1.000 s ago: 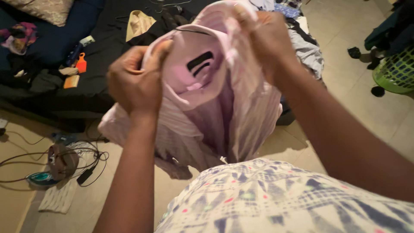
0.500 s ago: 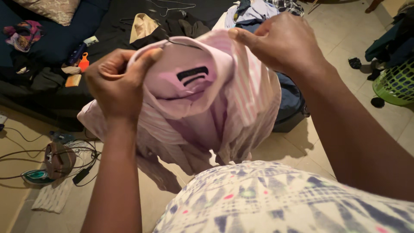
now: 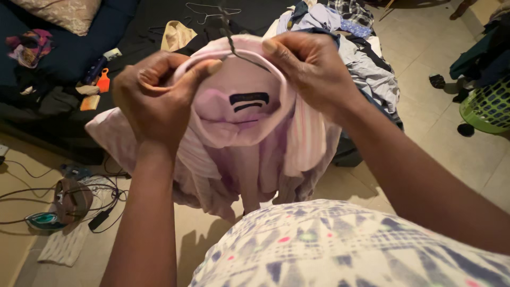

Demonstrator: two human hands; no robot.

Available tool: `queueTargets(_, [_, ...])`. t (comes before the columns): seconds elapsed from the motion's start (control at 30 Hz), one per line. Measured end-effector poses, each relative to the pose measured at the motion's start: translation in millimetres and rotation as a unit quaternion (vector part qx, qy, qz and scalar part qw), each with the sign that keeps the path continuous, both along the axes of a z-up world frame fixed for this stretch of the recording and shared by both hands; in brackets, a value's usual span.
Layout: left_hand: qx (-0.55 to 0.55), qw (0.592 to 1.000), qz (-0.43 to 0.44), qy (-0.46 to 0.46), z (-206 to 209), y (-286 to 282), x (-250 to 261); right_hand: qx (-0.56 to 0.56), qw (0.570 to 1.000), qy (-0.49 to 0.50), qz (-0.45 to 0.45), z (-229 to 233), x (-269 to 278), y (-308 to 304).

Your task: The person picks up a pink striped shirt, places it on a hanger, and buttons the collar. They then pick up a beige jacket, place it on the same hanger over the shirt, and adjust the jacket's collar.

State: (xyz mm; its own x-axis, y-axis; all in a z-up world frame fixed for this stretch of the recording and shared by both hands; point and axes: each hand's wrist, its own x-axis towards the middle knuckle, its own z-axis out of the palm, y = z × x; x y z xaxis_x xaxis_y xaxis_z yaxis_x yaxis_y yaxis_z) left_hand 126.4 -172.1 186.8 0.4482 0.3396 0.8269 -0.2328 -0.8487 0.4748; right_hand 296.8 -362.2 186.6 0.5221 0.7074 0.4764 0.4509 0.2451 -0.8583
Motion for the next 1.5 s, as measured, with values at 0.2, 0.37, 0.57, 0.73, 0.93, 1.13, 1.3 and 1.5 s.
queueTargets(0.2, [-0.06,0.998,-0.016,0.027,1.0,3.9,11.9,-0.109,0.968,-0.225,-0.031,11.8,-4.5,-14.7])
queueTargets(0.37, [-0.137,0.964,-0.157,0.167,-3.4,20.6,30.8,-0.036,0.976,-0.17,-0.129,-3.4,-3.1,-17.2])
queueTargets(0.57, [-0.272,0.812,0.096,0.508,0.8,59.4,50.1,0.023,0.952,-0.267,-0.151,-0.5,7.5,-40.4])
queueTargets(0.73, [-0.439,0.764,-0.095,0.464,-2.6,45.2,69.5,0.015,0.912,-0.365,-0.188,4.4,10.5,-52.4])
queueTargets(0.93, [-0.635,0.673,-0.346,0.154,-0.5,46.6,79.4,0.007,0.876,-0.39,-0.284,0.5,17.1,-60.1])
queueTargets(1.13, [-0.682,0.673,-0.278,0.062,-0.4,43.8,102.1,-0.03,0.902,-0.31,-0.299,4.5,21.0,-54.9])
queueTargets(1.3, [-0.695,0.64,-0.323,0.061,-14.2,53.0,104.5,-0.075,0.885,-0.359,-0.287,8.5,12.1,-44.8])
queueTargets(1.5, [-0.691,0.679,-0.238,0.066,-11.4,53.2,88.9,-0.106,0.863,-0.419,-0.263,1.4,14.8,-27.0])
